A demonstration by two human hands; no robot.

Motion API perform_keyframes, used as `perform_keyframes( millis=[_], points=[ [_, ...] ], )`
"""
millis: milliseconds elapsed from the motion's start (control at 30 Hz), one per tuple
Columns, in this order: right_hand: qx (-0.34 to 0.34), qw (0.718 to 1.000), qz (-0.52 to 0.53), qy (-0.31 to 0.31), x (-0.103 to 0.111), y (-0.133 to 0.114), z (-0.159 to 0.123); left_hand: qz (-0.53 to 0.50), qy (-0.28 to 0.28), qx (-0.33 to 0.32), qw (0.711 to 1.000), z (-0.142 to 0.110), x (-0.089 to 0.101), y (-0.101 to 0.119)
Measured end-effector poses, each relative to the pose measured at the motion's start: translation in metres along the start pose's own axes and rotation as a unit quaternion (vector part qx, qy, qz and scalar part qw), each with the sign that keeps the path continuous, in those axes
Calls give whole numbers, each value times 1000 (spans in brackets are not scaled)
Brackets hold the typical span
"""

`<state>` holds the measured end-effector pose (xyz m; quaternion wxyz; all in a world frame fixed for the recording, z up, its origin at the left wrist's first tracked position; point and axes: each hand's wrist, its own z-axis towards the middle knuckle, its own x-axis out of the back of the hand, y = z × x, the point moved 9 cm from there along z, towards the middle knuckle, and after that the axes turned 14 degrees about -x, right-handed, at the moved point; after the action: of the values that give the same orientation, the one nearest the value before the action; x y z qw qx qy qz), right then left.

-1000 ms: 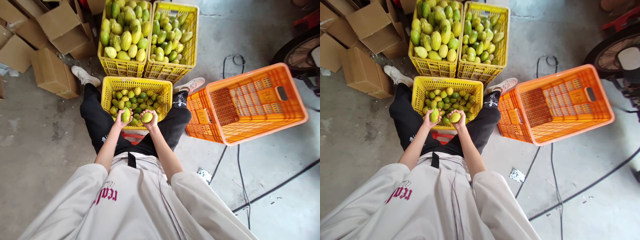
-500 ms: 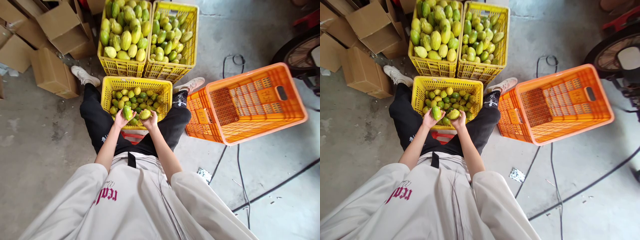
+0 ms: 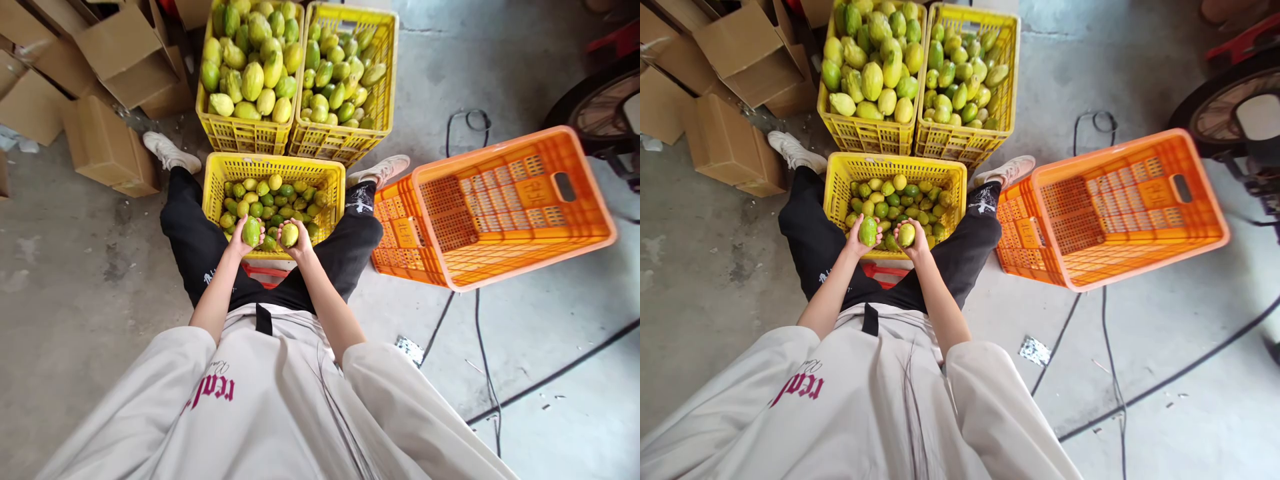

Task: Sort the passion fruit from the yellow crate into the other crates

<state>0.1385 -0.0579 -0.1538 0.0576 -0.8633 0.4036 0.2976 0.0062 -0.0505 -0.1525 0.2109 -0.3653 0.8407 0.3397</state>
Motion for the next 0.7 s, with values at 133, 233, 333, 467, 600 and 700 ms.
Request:
perform_keyframes(
  millis=[133,233,333,467,600,700],
  points=[
    [20,999,22,41,12,-4,2,-28,7,-17,999,0,-2,4],
    [57,997,41,21,11,-10,-2,-26,19,-26,999,0,-4,3],
    [80,996,39,-9,4,-14,-6,9,33,-37,999,3,-2,2],
    [95,995,7,-29,-5,-15,-8,-21,50,-88,995,7,4,12],
    [104,993,19,-62,-10,-15,-11,-76,67,-80,992,4,10,15],
    [94,992,43,-77,-11,-15,-16,-68,62,-54,994,0,9,15]
  ],
)
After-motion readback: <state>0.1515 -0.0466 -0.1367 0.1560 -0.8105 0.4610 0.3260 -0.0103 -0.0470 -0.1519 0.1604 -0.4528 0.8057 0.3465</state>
